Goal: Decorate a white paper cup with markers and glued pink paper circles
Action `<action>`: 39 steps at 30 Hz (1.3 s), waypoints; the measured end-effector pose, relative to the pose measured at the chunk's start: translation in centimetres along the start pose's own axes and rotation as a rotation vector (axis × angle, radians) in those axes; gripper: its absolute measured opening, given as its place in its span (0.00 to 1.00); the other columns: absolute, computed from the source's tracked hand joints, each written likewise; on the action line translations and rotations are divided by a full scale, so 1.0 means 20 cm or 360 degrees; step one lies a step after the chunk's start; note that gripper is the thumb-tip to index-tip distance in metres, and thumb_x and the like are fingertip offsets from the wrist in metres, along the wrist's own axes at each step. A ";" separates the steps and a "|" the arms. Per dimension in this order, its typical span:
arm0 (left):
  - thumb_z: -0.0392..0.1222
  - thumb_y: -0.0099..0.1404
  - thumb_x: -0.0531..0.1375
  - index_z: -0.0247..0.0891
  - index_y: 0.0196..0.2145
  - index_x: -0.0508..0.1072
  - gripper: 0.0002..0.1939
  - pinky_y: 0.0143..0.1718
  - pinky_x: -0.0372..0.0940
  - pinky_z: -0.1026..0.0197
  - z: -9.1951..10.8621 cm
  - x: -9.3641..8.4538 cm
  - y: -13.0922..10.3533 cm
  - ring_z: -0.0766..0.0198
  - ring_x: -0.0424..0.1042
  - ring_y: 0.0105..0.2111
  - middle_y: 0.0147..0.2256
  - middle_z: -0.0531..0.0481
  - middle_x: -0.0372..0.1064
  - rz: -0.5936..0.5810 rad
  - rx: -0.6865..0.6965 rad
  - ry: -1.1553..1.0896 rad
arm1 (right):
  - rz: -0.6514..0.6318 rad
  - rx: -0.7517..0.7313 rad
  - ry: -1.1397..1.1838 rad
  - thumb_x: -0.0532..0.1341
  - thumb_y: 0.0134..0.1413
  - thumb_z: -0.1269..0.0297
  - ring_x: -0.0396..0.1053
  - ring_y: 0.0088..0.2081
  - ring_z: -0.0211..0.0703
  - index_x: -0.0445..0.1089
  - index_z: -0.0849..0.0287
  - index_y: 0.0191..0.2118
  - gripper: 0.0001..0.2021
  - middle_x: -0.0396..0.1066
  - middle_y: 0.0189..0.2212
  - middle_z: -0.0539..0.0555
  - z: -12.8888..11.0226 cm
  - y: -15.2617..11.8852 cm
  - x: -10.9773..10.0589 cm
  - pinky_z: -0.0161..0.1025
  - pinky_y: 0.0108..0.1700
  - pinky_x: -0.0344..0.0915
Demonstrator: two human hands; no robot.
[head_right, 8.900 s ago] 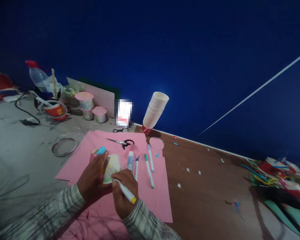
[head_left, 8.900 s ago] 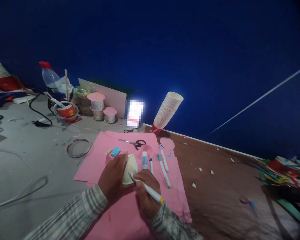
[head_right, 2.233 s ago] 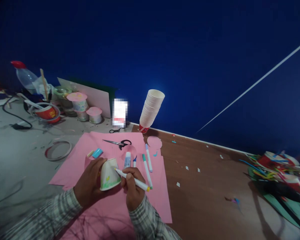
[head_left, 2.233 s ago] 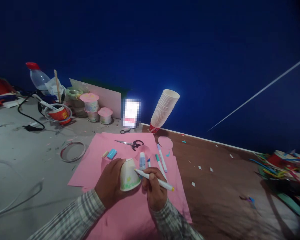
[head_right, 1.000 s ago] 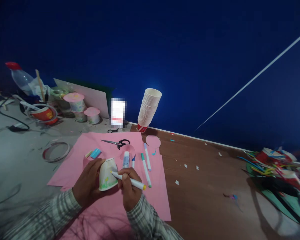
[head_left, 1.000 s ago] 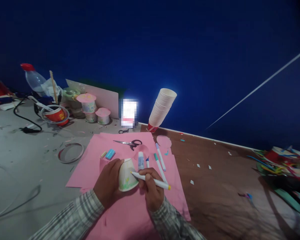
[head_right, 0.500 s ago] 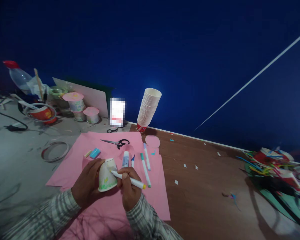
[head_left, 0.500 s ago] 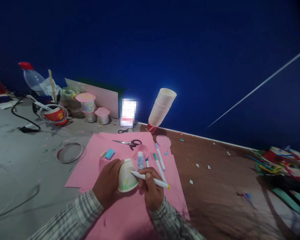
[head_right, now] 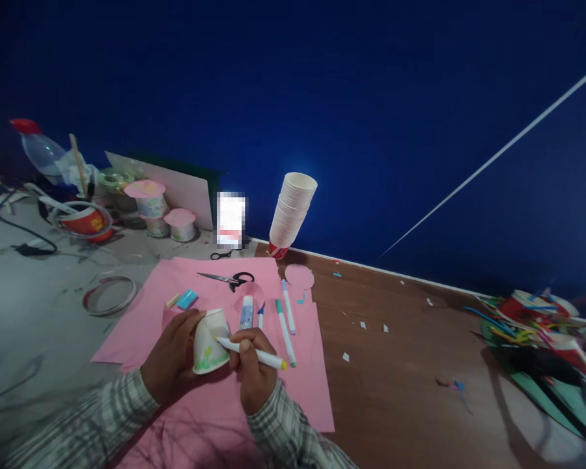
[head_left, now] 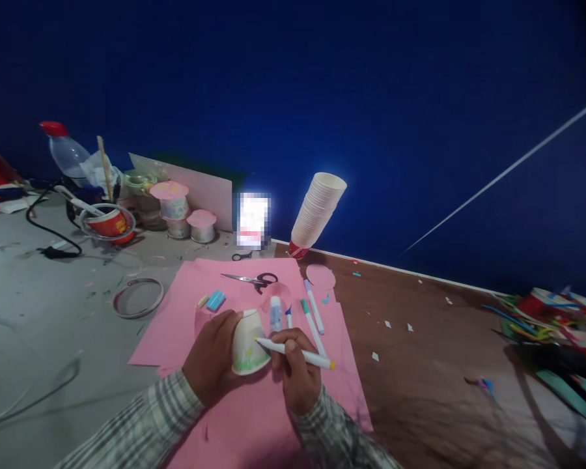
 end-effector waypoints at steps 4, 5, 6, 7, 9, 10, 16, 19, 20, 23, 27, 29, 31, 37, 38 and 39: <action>0.66 0.36 0.63 0.37 0.54 0.54 0.52 0.42 0.68 0.48 -0.01 0.01 -0.01 0.48 0.68 0.42 0.42 0.42 0.67 -0.0018 -0.0011 -0.0001 | 0.0034 0.0000 -0.0016 0.55 0.54 0.56 0.53 0.11 0.34 0.71 0.59 0.30 0.13 0.58 0.09 0.42 0.00 0.00 -0.01 0.31 0.16 0.53; 0.66 0.36 0.63 0.37 0.54 0.54 0.52 0.42 0.68 0.47 -0.01 0.01 -0.01 0.48 0.68 0.42 0.42 0.41 0.67 -0.0024 -0.0015 -0.0003 | 0.0041 -0.0008 -0.0024 0.55 0.53 0.55 0.53 0.11 0.34 0.71 0.59 0.29 0.13 0.58 0.09 0.42 0.00 0.00 -0.01 0.31 0.16 0.53; 0.66 0.37 0.63 0.37 0.54 0.54 0.52 0.42 0.68 0.47 -0.01 0.02 -0.01 0.48 0.68 0.43 0.42 0.41 0.67 -0.0024 -0.0018 -0.0005 | 0.0045 -0.0015 -0.0032 0.55 0.53 0.55 0.53 0.11 0.35 0.71 0.59 0.29 0.14 0.58 0.09 0.42 0.00 0.00 -0.01 0.31 0.16 0.54; 0.66 0.37 0.63 0.37 0.54 0.54 0.51 0.42 0.68 0.46 -0.02 0.02 -0.01 0.47 0.68 0.43 0.42 0.42 0.67 -0.0024 -0.0018 -0.0008 | 0.0047 -0.0022 -0.0036 0.55 0.53 0.55 0.53 0.11 0.35 0.71 0.59 0.29 0.14 0.58 0.09 0.42 -0.01 0.00 -0.01 0.31 0.16 0.54; 0.66 0.37 0.62 0.39 0.55 0.53 0.51 0.42 0.68 0.45 -0.01 0.01 -0.01 0.47 0.68 0.43 0.42 0.43 0.68 -0.0017 -0.0018 -0.0013 | 0.0051 -0.0037 -0.0035 0.55 0.53 0.55 0.53 0.11 0.34 0.71 0.59 0.28 0.14 0.57 0.09 0.42 -0.01 0.00 -0.01 0.32 0.17 0.55; 0.67 0.37 0.62 0.39 0.55 0.53 0.51 0.42 0.68 0.45 -0.01 0.01 -0.01 0.47 0.68 0.42 0.41 0.43 0.68 -0.0015 -0.0018 -0.0013 | 0.0053 -0.0034 -0.0033 0.55 0.53 0.54 0.53 0.11 0.34 0.71 0.59 0.29 0.15 0.58 0.09 0.42 -0.01 0.00 -0.01 0.32 0.16 0.55; 0.67 0.37 0.62 0.37 0.55 0.53 0.52 0.41 0.69 0.47 0.00 -0.01 0.00 0.48 0.68 0.41 0.42 0.42 0.67 0.0013 -0.0022 -0.0008 | 0.0081 0.0062 -0.0018 0.55 0.53 0.54 0.54 0.11 0.33 0.71 0.60 0.30 0.15 0.63 0.11 0.44 0.00 0.01 -0.02 0.28 0.12 0.51; 0.67 0.37 0.62 0.38 0.55 0.53 0.52 0.41 0.69 0.48 0.01 -0.01 0.00 0.48 0.68 0.41 0.41 0.42 0.67 0.0003 -0.0016 -0.0017 | 0.0079 0.0068 -0.0008 0.55 0.53 0.54 0.54 0.11 0.33 0.71 0.59 0.30 0.14 0.63 0.11 0.44 0.00 0.01 -0.01 0.28 0.12 0.51; 0.67 0.37 0.62 0.38 0.55 0.53 0.52 0.41 0.69 0.48 0.01 -0.01 0.00 0.48 0.68 0.41 0.41 0.42 0.67 0.0005 -0.0007 -0.0017 | 0.0078 0.0067 -0.0004 0.55 0.53 0.54 0.54 0.11 0.33 0.71 0.59 0.30 0.14 0.63 0.11 0.44 0.00 0.01 -0.01 0.28 0.12 0.51; 0.67 0.37 0.63 0.36 0.55 0.53 0.53 0.41 0.69 0.48 0.02 -0.02 0.00 0.48 0.68 0.41 0.41 0.41 0.67 0.0040 0.0023 0.0000 | 0.0068 0.0061 0.0007 0.55 0.53 0.54 0.54 0.11 0.33 0.71 0.59 0.30 0.14 0.63 0.11 0.44 0.00 0.01 -0.01 0.28 0.13 0.51; 0.68 0.38 0.61 0.38 0.54 0.53 0.51 0.40 0.69 0.47 0.03 -0.03 0.01 0.48 0.69 0.40 0.40 0.43 0.67 0.0045 0.0024 0.0013 | 0.0054 0.0072 0.0001 0.55 0.53 0.55 0.54 0.11 0.33 0.71 0.60 0.30 0.14 0.63 0.11 0.44 0.00 0.01 0.00 0.29 0.13 0.52; 0.67 0.40 0.61 0.38 0.54 0.53 0.49 0.40 0.69 0.48 0.04 -0.03 0.02 0.49 0.68 0.40 0.40 0.43 0.67 0.0039 0.0029 0.0000 | 0.0073 0.0066 -0.0005 0.55 0.53 0.55 0.54 0.11 0.33 0.71 0.60 0.29 0.14 0.63 0.11 0.44 0.00 0.01 -0.01 0.28 0.13 0.52; 0.66 0.41 0.61 0.37 0.54 0.54 0.48 0.40 0.69 0.49 0.05 -0.04 0.03 0.49 0.68 0.41 0.40 0.43 0.67 0.0060 0.0049 0.0002 | 0.0092 0.0072 -0.0006 0.55 0.53 0.55 0.53 0.11 0.33 0.71 0.59 0.29 0.14 0.63 0.11 0.44 0.01 0.01 -0.02 0.28 0.13 0.52; 0.67 0.39 0.61 0.37 0.55 0.52 0.50 0.40 0.69 0.48 0.03 -0.03 0.01 0.49 0.68 0.40 0.40 0.43 0.67 0.0038 0.0048 0.0016 | 0.0072 0.0070 0.0002 0.56 0.52 0.55 0.54 0.11 0.34 0.71 0.59 0.29 0.13 0.62 0.11 0.44 0.01 0.01 -0.01 0.29 0.13 0.52; 0.68 0.39 0.61 0.37 0.55 0.52 0.51 0.40 0.69 0.47 0.03 -0.02 0.00 0.49 0.68 0.41 0.41 0.43 0.67 0.0022 0.0041 0.0016 | 0.0057 0.0066 0.0008 0.56 0.52 0.55 0.54 0.11 0.34 0.71 0.59 0.29 0.13 0.62 0.11 0.44 0.01 0.01 -0.01 0.29 0.13 0.52; 0.68 0.38 0.61 0.37 0.55 0.52 0.52 0.41 0.69 0.47 0.02 -0.01 -0.01 0.49 0.68 0.41 0.42 0.43 0.67 0.0012 0.0036 0.0013 | 0.0048 0.0064 0.0014 0.56 0.52 0.55 0.54 0.11 0.34 0.71 0.59 0.29 0.14 0.62 0.11 0.44 0.01 0.01 -0.01 0.29 0.13 0.51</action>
Point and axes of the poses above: each hand's wrist, its own y-axis towards the middle knuckle, its own x-axis out of the palm, z = x × y, the point moved 9 cm from there along y, towards the middle knuckle
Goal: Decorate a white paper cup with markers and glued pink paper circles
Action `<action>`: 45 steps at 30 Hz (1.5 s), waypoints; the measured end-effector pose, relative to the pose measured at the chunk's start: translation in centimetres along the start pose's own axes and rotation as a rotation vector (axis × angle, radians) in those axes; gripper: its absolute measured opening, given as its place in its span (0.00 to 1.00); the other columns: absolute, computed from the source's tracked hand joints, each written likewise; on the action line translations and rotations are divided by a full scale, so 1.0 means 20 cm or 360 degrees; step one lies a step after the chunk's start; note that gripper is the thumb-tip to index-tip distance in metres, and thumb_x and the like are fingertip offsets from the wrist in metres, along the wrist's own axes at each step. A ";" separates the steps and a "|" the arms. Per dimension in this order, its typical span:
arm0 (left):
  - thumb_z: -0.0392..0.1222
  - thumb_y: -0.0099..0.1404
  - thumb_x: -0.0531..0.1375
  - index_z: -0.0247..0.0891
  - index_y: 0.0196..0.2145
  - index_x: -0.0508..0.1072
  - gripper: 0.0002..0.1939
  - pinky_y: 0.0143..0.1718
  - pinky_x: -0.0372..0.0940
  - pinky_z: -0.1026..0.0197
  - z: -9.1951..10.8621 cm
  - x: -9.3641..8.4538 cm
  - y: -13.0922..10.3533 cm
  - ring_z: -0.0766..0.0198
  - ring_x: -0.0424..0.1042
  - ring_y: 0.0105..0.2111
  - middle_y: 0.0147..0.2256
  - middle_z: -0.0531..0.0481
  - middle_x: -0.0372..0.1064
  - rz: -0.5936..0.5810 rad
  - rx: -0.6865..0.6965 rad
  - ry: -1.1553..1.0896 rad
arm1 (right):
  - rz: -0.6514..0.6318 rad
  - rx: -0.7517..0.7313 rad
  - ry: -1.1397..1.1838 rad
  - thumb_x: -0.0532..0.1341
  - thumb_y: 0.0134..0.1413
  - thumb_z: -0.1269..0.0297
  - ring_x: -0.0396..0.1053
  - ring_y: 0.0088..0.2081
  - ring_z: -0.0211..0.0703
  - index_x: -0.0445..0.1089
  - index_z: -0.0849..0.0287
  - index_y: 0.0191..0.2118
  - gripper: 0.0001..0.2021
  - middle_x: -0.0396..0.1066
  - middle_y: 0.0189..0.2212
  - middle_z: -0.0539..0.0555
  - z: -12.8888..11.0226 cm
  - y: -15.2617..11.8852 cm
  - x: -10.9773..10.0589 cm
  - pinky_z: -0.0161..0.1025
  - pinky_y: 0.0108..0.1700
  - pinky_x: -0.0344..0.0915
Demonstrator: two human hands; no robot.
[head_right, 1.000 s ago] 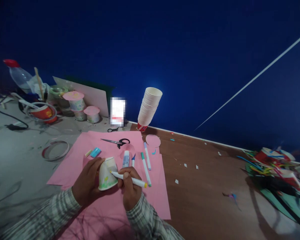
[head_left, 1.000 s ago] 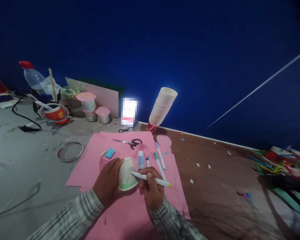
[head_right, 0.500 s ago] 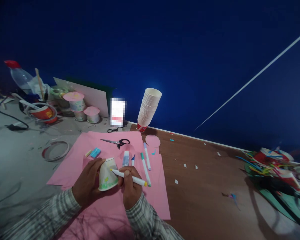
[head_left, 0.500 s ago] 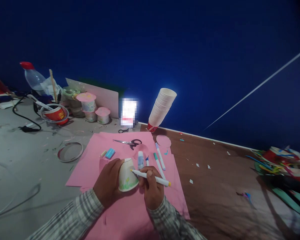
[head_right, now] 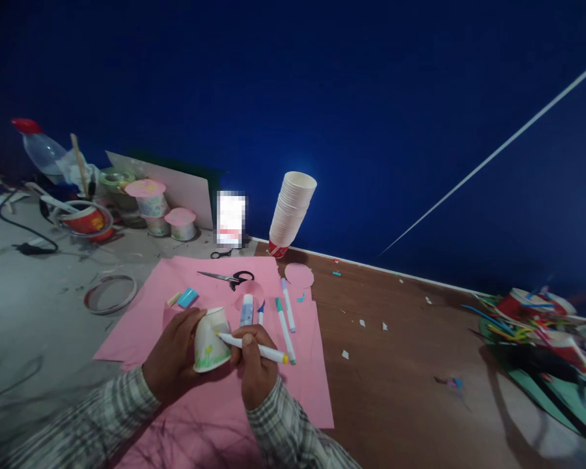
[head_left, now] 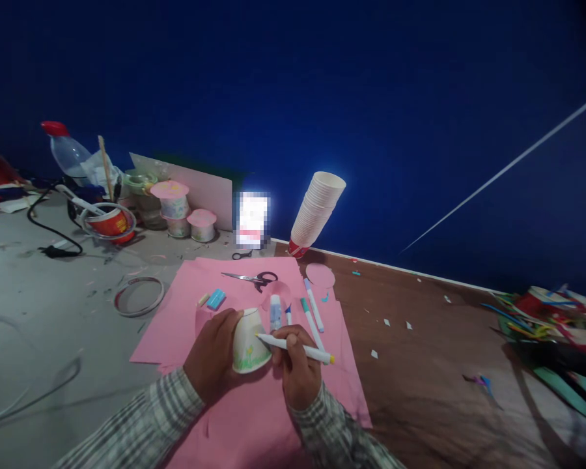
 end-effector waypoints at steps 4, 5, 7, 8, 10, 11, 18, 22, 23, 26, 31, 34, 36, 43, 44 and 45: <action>0.66 0.38 0.62 0.36 0.55 0.52 0.52 0.42 0.68 0.47 -0.01 0.00 0.00 0.49 0.67 0.42 0.42 0.42 0.67 0.0005 -0.0033 -0.0018 | 0.0024 0.0015 0.0006 0.56 0.53 0.55 0.54 0.11 0.34 0.71 0.59 0.30 0.14 0.63 0.11 0.45 0.00 0.00 -0.01 0.28 0.13 0.51; 0.67 0.38 0.62 0.36 0.55 0.52 0.51 0.41 0.68 0.47 0.00 0.00 0.00 0.49 0.67 0.42 0.41 0.43 0.67 0.0013 -0.0031 -0.0017 | 0.0028 0.0021 0.0005 0.56 0.53 0.55 0.54 0.11 0.34 0.71 0.59 0.30 0.14 0.63 0.11 0.45 0.01 0.00 -0.01 0.28 0.13 0.51; 0.68 0.39 0.61 0.36 0.55 0.52 0.51 0.40 0.69 0.48 0.01 -0.01 0.02 0.50 0.68 0.41 0.40 0.43 0.67 0.0023 -0.0002 -0.0001 | 0.0021 0.0015 0.0004 0.56 0.53 0.55 0.54 0.12 0.34 0.71 0.59 0.29 0.14 0.63 0.11 0.44 0.01 0.00 -0.01 0.29 0.14 0.52; 0.68 0.39 0.61 0.36 0.55 0.52 0.51 0.40 0.69 0.48 0.02 -0.01 0.02 0.49 0.68 0.40 0.40 0.43 0.67 0.0021 0.0012 0.0009 | 0.0013 0.0005 0.0007 0.56 0.53 0.55 0.54 0.12 0.34 0.72 0.59 0.29 0.14 0.62 0.11 0.44 0.00 0.00 0.00 0.29 0.14 0.52; 0.69 0.39 0.60 0.37 0.55 0.53 0.51 0.39 0.69 0.48 0.02 -0.02 0.03 0.49 0.68 0.40 0.40 0.43 0.67 0.0018 0.0030 0.0022 | -0.0008 -0.0011 0.0014 0.56 0.53 0.55 0.54 0.12 0.34 0.72 0.60 0.29 0.14 0.61 0.10 0.43 0.00 0.00 0.00 0.29 0.15 0.53; 0.69 0.39 0.60 0.37 0.55 0.53 0.51 0.39 0.69 0.48 0.03 -0.01 0.03 0.49 0.68 0.40 0.40 0.44 0.67 0.0009 0.0035 0.0019 | -0.0018 -0.0015 0.0015 0.56 0.53 0.56 0.54 0.11 0.33 0.72 0.60 0.29 0.14 0.61 0.10 0.43 -0.01 0.00 0.01 0.30 0.15 0.53; 0.67 0.38 0.61 0.38 0.54 0.54 0.50 0.41 0.68 0.46 0.00 0.00 0.02 0.48 0.67 0.41 0.41 0.44 0.68 -0.0004 -0.0029 -0.0008 | -0.0047 0.0023 0.0045 0.56 0.53 0.56 0.53 0.11 0.33 0.72 0.60 0.29 0.13 0.62 0.10 0.44 -0.01 0.00 0.02 0.29 0.14 0.51; 0.67 0.39 0.61 0.38 0.55 0.53 0.51 0.40 0.68 0.46 0.02 -0.01 0.02 0.48 0.67 0.41 0.40 0.43 0.68 0.0022 0.0019 0.0003 | -0.0033 0.0038 0.0052 0.56 0.52 0.56 0.53 0.11 0.33 0.72 0.60 0.29 0.13 0.62 0.10 0.44 0.00 -0.01 0.01 0.29 0.13 0.51; 0.67 0.38 0.61 0.37 0.55 0.53 0.51 0.40 0.68 0.47 0.03 -0.02 0.02 0.49 0.68 0.41 0.40 0.43 0.68 0.0039 0.0043 0.0008 | -0.0035 0.0033 0.0046 0.56 0.52 0.56 0.53 0.11 0.33 0.72 0.60 0.29 0.13 0.62 0.10 0.44 0.01 -0.01 0.01 0.28 0.13 0.51; 0.66 0.39 0.62 0.36 0.54 0.54 0.50 0.39 0.69 0.46 0.04 -0.04 0.03 0.49 0.68 0.40 0.40 0.43 0.67 0.0083 0.0052 0.0016 | 0.0003 0.0015 0.0054 0.56 0.52 0.55 0.53 0.11 0.33 0.72 0.59 0.29 0.14 0.62 0.10 0.44 0.01 0.00 0.00 0.28 0.12 0.51; 0.63 0.41 0.62 0.38 0.49 0.59 0.42 0.36 0.71 0.48 0.04 -0.06 0.08 0.51 0.69 0.36 0.35 0.46 0.68 0.0078 -0.0068 -0.0083 | 0.0131 0.0032 0.0131 0.56 0.51 0.52 0.51 0.10 0.33 0.71 0.59 0.27 0.16 0.61 0.09 0.44 0.01 0.03 -0.04 0.27 0.11 0.48; 0.63 0.41 0.62 0.39 0.48 0.59 0.41 0.35 0.71 0.48 0.04 -0.07 0.08 0.51 0.69 0.36 0.34 0.47 0.67 0.0092 -0.0077 -0.0112 | 0.0141 0.0044 0.0166 0.56 0.51 0.51 0.51 0.10 0.33 0.71 0.59 0.26 0.16 0.61 0.08 0.44 0.01 0.04 -0.04 0.27 0.11 0.49; 0.64 0.39 0.63 0.38 0.49 0.58 0.44 0.36 0.71 0.47 0.03 -0.07 0.08 0.51 0.69 0.37 0.35 0.46 0.67 0.0106 -0.0089 -0.0118 | 0.0120 0.0058 0.0162 0.56 0.51 0.52 0.51 0.10 0.33 0.71 0.59 0.27 0.15 0.62 0.09 0.44 0.01 0.04 -0.03 0.27 0.11 0.49; 0.65 0.38 0.63 0.37 0.52 0.56 0.47 0.37 0.71 0.46 0.03 -0.06 0.05 0.49 0.69 0.38 0.37 0.44 0.67 0.0114 -0.0053 -0.0104 | 0.0104 0.0059 0.0126 0.56 0.51 0.53 0.53 0.10 0.34 0.71 0.60 0.28 0.15 0.62 0.09 0.44 0.01 0.03 -0.03 0.27 0.11 0.50; 0.66 0.38 0.62 0.37 0.52 0.56 0.48 0.37 0.71 0.46 0.03 -0.06 0.05 0.49 0.69 0.38 0.37 0.44 0.67 0.0115 -0.0051 -0.0099 | 0.0101 0.0059 0.0128 0.56 0.51 0.53 0.53 0.10 0.33 0.71 0.60 0.28 0.15 0.62 0.09 0.44 0.01 0.03 -0.03 0.27 0.11 0.50; 0.66 0.38 0.62 0.38 0.52 0.55 0.48 0.36 0.71 0.46 0.03 -0.06 0.05 0.49 0.69 0.38 0.37 0.44 0.67 0.0118 -0.0053 -0.0094 | 0.0096 0.0061 0.0131 0.56 0.51 0.53 0.53 0.10 0.33 0.71 0.59 0.28 0.15 0.62 0.09 0.44 0.02 0.04 -0.03 0.27 0.11 0.50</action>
Point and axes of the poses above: each hand's wrist, its own y-axis towards the middle knuckle, its own x-axis out of the palm, z = x × y, the point moved 9 cm from there along y, towards the middle knuckle
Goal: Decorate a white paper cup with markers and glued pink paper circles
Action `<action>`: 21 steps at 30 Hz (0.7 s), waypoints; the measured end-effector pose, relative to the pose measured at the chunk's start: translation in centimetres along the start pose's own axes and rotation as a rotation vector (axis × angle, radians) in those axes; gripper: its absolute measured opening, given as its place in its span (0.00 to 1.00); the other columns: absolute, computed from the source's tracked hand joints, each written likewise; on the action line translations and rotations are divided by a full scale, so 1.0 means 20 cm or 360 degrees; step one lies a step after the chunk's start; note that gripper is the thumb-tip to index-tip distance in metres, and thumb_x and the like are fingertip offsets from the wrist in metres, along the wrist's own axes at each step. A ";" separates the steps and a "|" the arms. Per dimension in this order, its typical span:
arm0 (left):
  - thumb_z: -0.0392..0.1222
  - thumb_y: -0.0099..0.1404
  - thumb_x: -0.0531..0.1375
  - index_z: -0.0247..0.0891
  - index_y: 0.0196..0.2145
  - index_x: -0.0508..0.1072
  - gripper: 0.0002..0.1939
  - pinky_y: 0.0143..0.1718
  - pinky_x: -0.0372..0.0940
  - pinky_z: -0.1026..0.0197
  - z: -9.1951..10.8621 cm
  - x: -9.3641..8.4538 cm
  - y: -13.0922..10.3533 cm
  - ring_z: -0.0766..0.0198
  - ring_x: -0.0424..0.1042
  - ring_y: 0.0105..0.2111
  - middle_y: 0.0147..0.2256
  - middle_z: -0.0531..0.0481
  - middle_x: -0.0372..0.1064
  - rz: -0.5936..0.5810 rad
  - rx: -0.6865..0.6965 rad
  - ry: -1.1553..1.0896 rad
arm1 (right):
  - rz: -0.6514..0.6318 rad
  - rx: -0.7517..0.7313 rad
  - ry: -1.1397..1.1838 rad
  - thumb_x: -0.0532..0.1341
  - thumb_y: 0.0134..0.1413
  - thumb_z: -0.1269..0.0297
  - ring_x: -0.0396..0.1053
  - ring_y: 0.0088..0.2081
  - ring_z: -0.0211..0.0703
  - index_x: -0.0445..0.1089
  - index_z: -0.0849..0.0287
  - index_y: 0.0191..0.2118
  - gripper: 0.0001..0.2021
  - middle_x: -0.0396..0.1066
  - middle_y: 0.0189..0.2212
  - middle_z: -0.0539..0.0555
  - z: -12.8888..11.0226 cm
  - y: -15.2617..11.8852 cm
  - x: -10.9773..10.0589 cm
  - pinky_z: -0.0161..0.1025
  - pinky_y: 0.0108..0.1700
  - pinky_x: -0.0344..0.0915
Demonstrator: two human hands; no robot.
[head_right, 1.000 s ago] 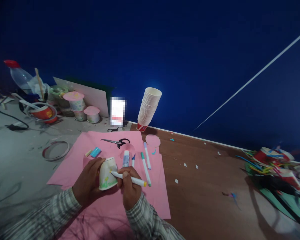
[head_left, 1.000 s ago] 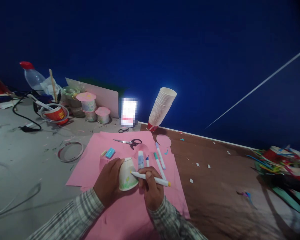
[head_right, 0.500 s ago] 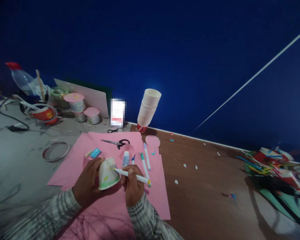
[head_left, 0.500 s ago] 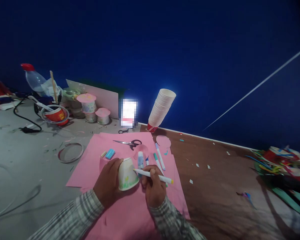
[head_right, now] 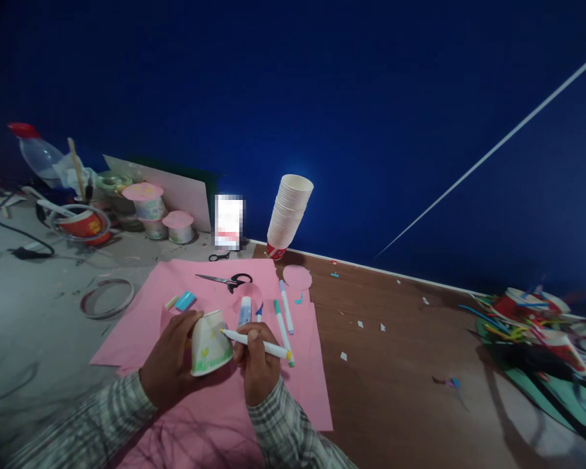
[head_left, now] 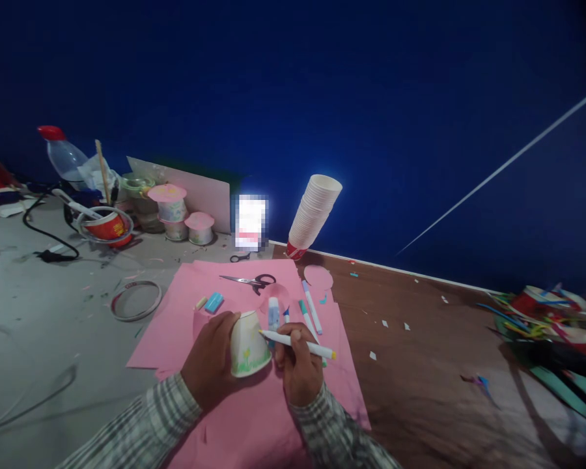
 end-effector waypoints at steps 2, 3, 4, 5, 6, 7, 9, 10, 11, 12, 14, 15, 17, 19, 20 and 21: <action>0.67 0.38 0.62 0.38 0.53 0.54 0.50 0.37 0.71 0.46 0.00 0.00 -0.01 0.49 0.69 0.38 0.38 0.43 0.67 -0.0003 0.0004 0.0005 | -0.0008 0.0004 0.0001 0.57 0.51 0.53 0.52 0.10 0.33 0.71 0.59 0.29 0.14 0.63 0.09 0.44 0.01 0.00 0.00 0.27 0.11 0.49; 0.67 0.37 0.62 0.38 0.54 0.54 0.50 0.37 0.71 0.46 0.00 0.00 -0.01 0.48 0.69 0.39 0.38 0.43 0.67 -0.0008 0.0008 0.0005 | -0.0011 0.0005 -0.0002 0.57 0.51 0.53 0.52 0.10 0.33 0.71 0.59 0.29 0.14 0.63 0.10 0.44 0.01 0.00 0.00 0.27 0.11 0.49; 0.67 0.37 0.62 0.38 0.54 0.53 0.51 0.37 0.71 0.46 -0.01 0.01 -0.01 0.48 0.69 0.39 0.39 0.43 0.67 -0.0014 0.0012 0.0006 | -0.0011 0.0003 -0.0005 0.57 0.51 0.52 0.52 0.10 0.33 0.71 0.59 0.29 0.14 0.63 0.10 0.44 0.01 0.00 0.00 0.27 0.11 0.50; 0.67 0.37 0.62 0.38 0.55 0.53 0.52 0.37 0.71 0.46 -0.01 0.01 -0.01 0.48 0.69 0.39 0.39 0.43 0.67 -0.0015 0.0018 0.0009 | -0.0009 -0.0003 -0.0011 0.57 0.51 0.52 0.53 0.11 0.33 0.71 0.59 0.29 0.14 0.63 0.10 0.44 0.01 0.00 0.00 0.27 0.11 0.50; 0.67 0.37 0.62 0.37 0.55 0.53 0.52 0.38 0.71 0.46 -0.01 0.01 -0.01 0.48 0.69 0.40 0.39 0.43 0.67 -0.0014 0.0031 0.0014 | -0.0008 -0.0006 -0.0020 0.57 0.51 0.52 0.53 0.11 0.33 0.71 0.59 0.29 0.14 0.63 0.10 0.44 0.01 0.00 0.00 0.27 0.11 0.51; 0.67 0.38 0.62 0.37 0.55 0.52 0.52 0.38 0.71 0.46 -0.01 0.01 -0.01 0.48 0.69 0.40 0.39 0.42 0.67 -0.0009 0.0046 0.0019 | -0.0009 -0.0007 -0.0030 0.57 0.51 0.52 0.53 0.11 0.33 0.71 0.59 0.29 0.15 0.63 0.10 0.44 0.01 -0.01 0.00 0.27 0.11 0.51; 0.67 0.39 0.61 0.37 0.55 0.52 0.51 0.38 0.70 0.46 0.00 0.01 -0.02 0.48 0.69 0.40 0.39 0.42 0.67 -0.0007 0.0072 0.0030 | -0.0017 -0.0010 -0.0050 0.56 0.52 0.52 0.53 0.10 0.33 0.71 0.59 0.29 0.15 0.62 0.10 0.44 0.00 -0.01 0.00 0.28 0.11 0.51; 0.67 0.39 0.61 0.37 0.55 0.52 0.51 0.38 0.70 0.46 0.00 0.01 -0.02 0.48 0.69 0.40 0.39 0.42 0.67 -0.0013 0.0080 0.0031 | -0.0027 -0.0013 -0.0060 0.56 0.52 0.53 0.53 0.10 0.33 0.71 0.59 0.29 0.15 0.62 0.10 0.44 0.00 -0.01 0.01 0.27 0.11 0.51; 0.67 0.40 0.61 0.37 0.55 0.52 0.51 0.38 0.71 0.46 0.00 0.02 -0.02 0.48 0.69 0.39 0.39 0.42 0.67 -0.0021 0.0077 0.0030 | -0.0039 -0.0018 -0.0067 0.56 0.52 0.53 0.53 0.10 0.33 0.71 0.59 0.29 0.14 0.62 0.10 0.44 -0.01 -0.01 0.01 0.27 0.11 0.51; 0.67 0.39 0.61 0.37 0.55 0.52 0.51 0.38 0.70 0.46 -0.01 0.02 -0.02 0.48 0.69 0.39 0.40 0.42 0.67 -0.0022 0.0065 0.0033 | -0.0046 -0.0024 -0.0068 0.56 0.52 0.53 0.53 0.10 0.33 0.71 0.59 0.29 0.14 0.62 0.10 0.44 -0.01 -0.02 0.02 0.27 0.11 0.51; 0.67 0.39 0.61 0.37 0.55 0.52 0.51 0.38 0.70 0.46 -0.01 0.02 -0.02 0.48 0.69 0.40 0.40 0.42 0.67 -0.0017 0.0047 0.0042 | -0.0041 -0.0034 -0.0065 0.56 0.52 0.53 0.53 0.10 0.33 0.71 0.59 0.29 0.14 0.62 0.10 0.44 -0.01 -0.02 0.02 0.27 0.12 0.50; 0.66 0.38 0.62 0.37 0.55 0.52 0.51 0.38 0.70 0.46 -0.02 0.02 -0.03 0.48 0.69 0.40 0.40 0.42 0.67 -0.0018 0.0039 0.0045 | -0.0031 -0.0032 -0.0061 0.56 0.52 0.53 0.53 0.10 0.33 0.71 0.58 0.29 0.14 0.62 0.10 0.44 -0.01 -0.02 0.02 0.27 0.11 0.50; 0.66 0.37 0.63 0.37 0.55 0.52 0.53 0.39 0.70 0.46 -0.02 0.02 -0.03 0.47 0.69 0.40 0.40 0.42 0.68 -0.0033 0.0034 0.0038 | -0.0015 -0.0019 -0.0051 0.56 0.52 0.52 0.52 0.10 0.33 0.70 0.58 0.29 0.14 0.62 0.10 0.44 0.00 -0.01 0.01 0.27 0.11 0.49; 0.66 0.36 0.63 0.38 0.55 0.52 0.53 0.39 0.70 0.45 -0.02 0.03 -0.03 0.47 0.69 0.40 0.40 0.42 0.68 -0.0052 0.0019 0.0023 | -0.0020 -0.0006 -0.0048 0.56 0.52 0.52 0.53 0.10 0.33 0.71 0.58 0.29 0.15 0.63 0.10 0.44 0.00 -0.01 0.01 0.27 0.11 0.50; 0.66 0.36 0.63 0.38 0.55 0.52 0.53 0.39 0.70 0.45 -0.03 0.03 -0.03 0.47 0.69 0.40 0.40 0.43 0.68 -0.0056 0.0009 0.0021 | -0.0028 -0.0005 -0.0045 0.56 0.52 0.52 0.53 0.11 0.33 0.71 0.58 0.29 0.15 0.63 0.10 0.44 0.00 -0.01 0.01 0.27 0.11 0.50; 0.66 0.36 0.63 0.38 0.55 0.52 0.53 0.39 0.70 0.46 -0.03 0.03 -0.03 0.47 0.69 0.40 0.40 0.43 0.68 -0.0055 0.0006 0.0022 | -0.0035 -0.0006 -0.0044 0.56 0.52 0.52 0.53 0.11 0.33 0.71 0.58 0.28 0.15 0.63 0.10 0.45 0.00 -0.02 0.02 0.27 0.12 0.51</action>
Point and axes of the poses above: each hand's wrist, its own y-axis towards the middle knuckle, its own x-axis out of the palm, z = x × y, the point moved 9 cm from there along y, towards the middle knuckle
